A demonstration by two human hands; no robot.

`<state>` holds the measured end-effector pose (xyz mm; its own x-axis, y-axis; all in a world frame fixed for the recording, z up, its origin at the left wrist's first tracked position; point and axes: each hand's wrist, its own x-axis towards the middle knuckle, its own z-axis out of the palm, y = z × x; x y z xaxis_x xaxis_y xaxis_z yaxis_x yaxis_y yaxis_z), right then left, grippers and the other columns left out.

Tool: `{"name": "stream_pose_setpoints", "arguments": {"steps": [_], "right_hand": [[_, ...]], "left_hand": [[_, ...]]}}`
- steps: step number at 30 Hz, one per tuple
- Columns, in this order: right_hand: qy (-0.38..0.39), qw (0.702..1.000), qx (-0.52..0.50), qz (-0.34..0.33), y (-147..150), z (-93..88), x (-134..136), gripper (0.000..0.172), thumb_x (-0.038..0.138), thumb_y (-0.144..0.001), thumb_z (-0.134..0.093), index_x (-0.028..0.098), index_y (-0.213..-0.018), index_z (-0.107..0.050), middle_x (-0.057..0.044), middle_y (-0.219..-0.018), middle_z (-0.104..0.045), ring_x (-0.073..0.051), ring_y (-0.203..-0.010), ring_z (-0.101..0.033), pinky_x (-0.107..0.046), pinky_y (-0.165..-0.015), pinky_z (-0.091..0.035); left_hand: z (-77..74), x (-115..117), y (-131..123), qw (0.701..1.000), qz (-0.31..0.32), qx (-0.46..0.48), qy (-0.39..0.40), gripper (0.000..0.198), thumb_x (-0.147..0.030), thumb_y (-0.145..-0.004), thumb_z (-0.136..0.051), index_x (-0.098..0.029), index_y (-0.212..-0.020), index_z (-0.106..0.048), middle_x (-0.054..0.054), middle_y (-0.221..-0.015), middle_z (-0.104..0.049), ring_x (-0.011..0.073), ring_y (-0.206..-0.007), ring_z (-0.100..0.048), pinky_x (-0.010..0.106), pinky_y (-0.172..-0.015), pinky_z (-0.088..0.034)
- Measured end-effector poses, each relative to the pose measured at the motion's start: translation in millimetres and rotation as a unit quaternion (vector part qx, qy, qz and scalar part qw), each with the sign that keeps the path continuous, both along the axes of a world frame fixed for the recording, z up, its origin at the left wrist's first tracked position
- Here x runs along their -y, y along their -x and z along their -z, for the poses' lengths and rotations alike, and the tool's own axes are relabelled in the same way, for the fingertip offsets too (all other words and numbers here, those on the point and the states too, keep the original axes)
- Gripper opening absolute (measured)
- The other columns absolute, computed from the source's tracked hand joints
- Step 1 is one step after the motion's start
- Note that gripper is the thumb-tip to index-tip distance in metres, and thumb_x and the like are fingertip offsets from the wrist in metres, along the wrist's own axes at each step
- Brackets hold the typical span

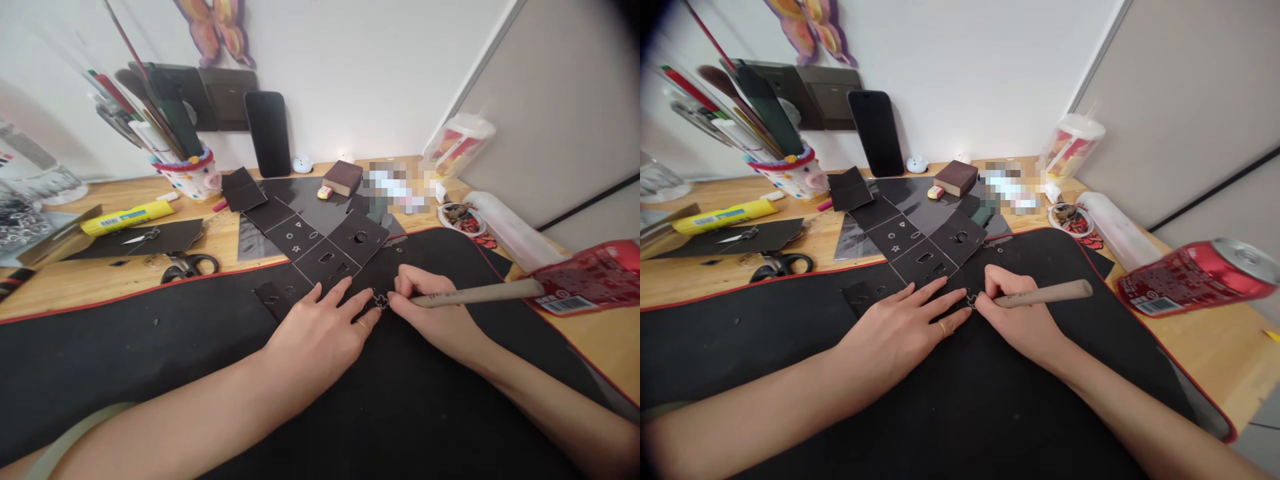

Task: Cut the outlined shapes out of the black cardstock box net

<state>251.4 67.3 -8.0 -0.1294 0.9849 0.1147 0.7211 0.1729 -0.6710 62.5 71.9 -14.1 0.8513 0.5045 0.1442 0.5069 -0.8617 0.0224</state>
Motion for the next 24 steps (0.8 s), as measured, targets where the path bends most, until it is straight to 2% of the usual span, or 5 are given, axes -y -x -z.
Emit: {"name": "stream_pose_setpoints", "arguments": {"steps": [10,24], "right_hand": [[0.001,1.0,0.001,-0.002,1.2,-0.7,2.1,0.027,0.008,-0.068,-0.046,0.02,-0.056,-0.025,0.007,-0.053,-0.03,-0.008,-0.051,-0.027,-0.022,-0.046,-0.023],[0.029,0.998,-0.053,0.001,-1.1,2.4,0.2,0.025,0.009,-0.068,-0.048,0.019,-0.056,-0.029,0.006,-0.054,-0.032,-0.008,-0.051,-0.027,-0.022,-0.046,-0.022]], "left_hand": [[1.3,-0.1,-0.1,1.0,-0.001,-0.003,0.001,0.042,-0.011,-0.084,-0.034,-0.02,-0.124,-0.041,0.004,-0.132,-0.039,0.0306,-0.119,-0.036,0.049,-0.084,-0.045],[-1.9,-1.5,-0.2,0.999,0.009,-0.016,0.026,0.041,-0.011,-0.083,-0.038,-0.02,-0.124,-0.042,0.004,-0.133,-0.038,0.0305,-0.122,-0.032,0.051,-0.087,-0.043]]}}
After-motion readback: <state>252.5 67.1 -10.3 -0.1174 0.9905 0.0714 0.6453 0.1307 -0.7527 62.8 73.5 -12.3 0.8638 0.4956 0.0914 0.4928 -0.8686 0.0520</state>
